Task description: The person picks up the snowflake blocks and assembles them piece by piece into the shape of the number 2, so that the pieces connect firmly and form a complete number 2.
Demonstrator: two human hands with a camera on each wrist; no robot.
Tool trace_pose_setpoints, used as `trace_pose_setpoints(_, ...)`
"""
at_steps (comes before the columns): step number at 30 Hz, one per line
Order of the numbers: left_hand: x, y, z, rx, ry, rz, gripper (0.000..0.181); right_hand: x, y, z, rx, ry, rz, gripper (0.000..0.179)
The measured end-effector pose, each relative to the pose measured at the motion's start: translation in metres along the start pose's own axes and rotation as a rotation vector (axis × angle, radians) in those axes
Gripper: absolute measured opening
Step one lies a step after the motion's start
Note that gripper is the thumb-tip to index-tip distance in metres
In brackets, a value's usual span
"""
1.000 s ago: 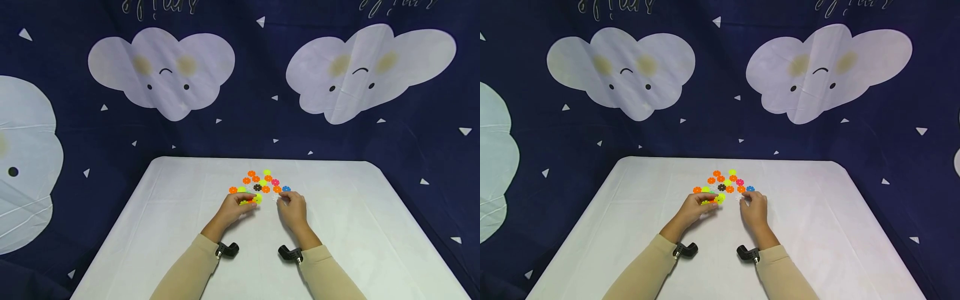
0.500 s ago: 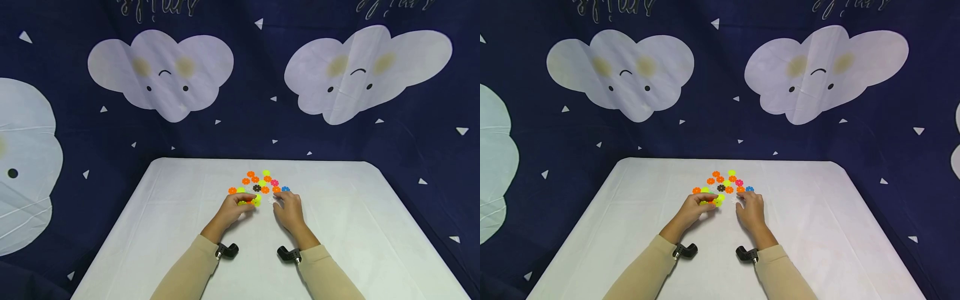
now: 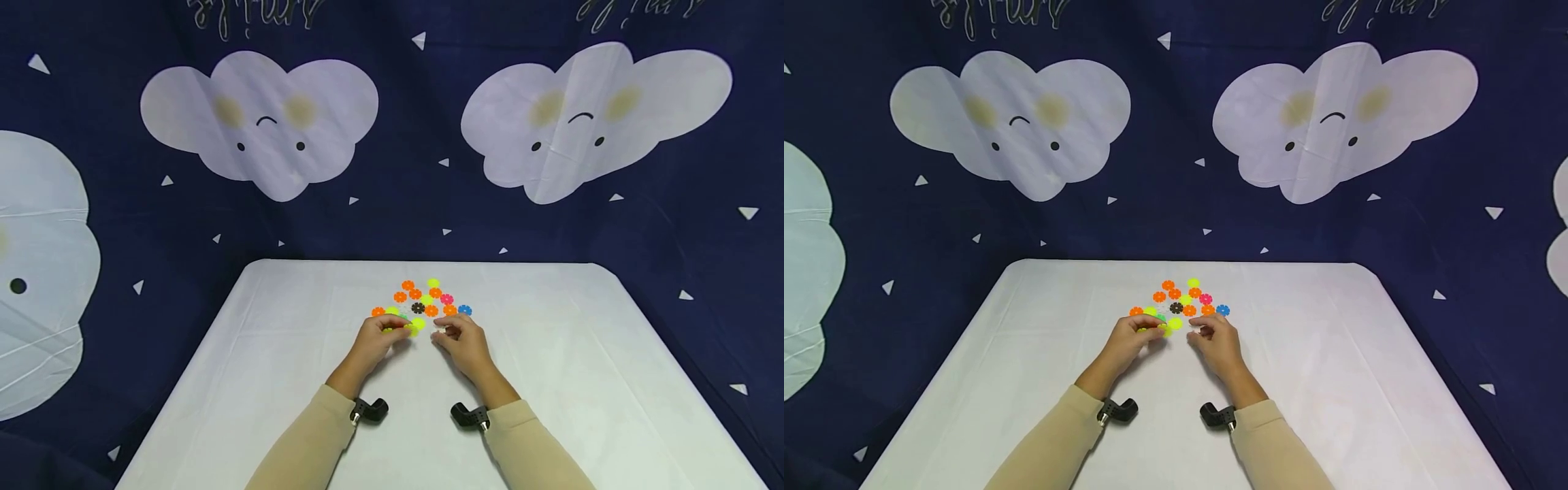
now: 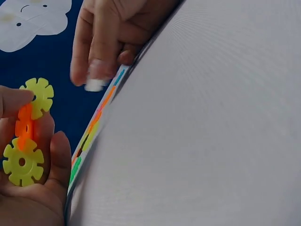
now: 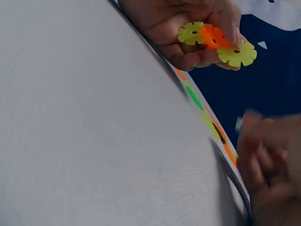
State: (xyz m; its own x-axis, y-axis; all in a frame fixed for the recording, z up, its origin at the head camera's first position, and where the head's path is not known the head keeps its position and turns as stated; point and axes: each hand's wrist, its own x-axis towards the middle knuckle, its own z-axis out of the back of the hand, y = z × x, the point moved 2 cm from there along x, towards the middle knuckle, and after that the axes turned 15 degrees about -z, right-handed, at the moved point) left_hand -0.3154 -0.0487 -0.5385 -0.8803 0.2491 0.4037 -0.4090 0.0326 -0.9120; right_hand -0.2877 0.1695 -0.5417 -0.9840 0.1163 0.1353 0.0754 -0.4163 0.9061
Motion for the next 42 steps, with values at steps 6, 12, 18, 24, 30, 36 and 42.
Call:
trace_pose_setpoints(6, 0.000, 0.002, 0.000, -0.076, -0.046, 0.020, 0.019, -0.003, 0.003, -0.004, 0.335, 0.166, -0.129, 0.029)
trace_pose_setpoints(12, 0.001, 0.001, 0.001, -0.117, -0.062, 0.005, 0.020, -0.007, 0.005, -0.008, 0.430, 0.212, -0.139, 0.029)
trace_pose_setpoints(18, 0.001, 0.002, 0.000, -0.160, -0.043, -0.017, 0.022, -0.008, 0.008, -0.010, 0.525, 0.201, -0.135, 0.028)
trace_pose_setpoints(24, 0.001, 0.001, 0.000, -0.144, -0.025, -0.021, 0.020, -0.009, 0.010, -0.011, 0.514, 0.152, -0.139, 0.023)
trace_pose_setpoints(30, 0.000, -0.002, 0.003, -0.081, 0.021, -0.018, 0.017, -0.011, 0.013, -0.011, 0.470, 0.126, -0.152, 0.020)
trace_pose_setpoints(36, -0.001, -0.002, 0.006, -0.041, 0.089, 0.007, 0.015, -0.010, 0.013, -0.008, 0.375, 0.157, -0.156, 0.019)
trace_pose_setpoints(42, -0.001, 0.001, 0.003, -0.095, 0.089, -0.017, 0.016, -0.008, 0.010, -0.011, 0.381, 0.155, -0.165, 0.020)
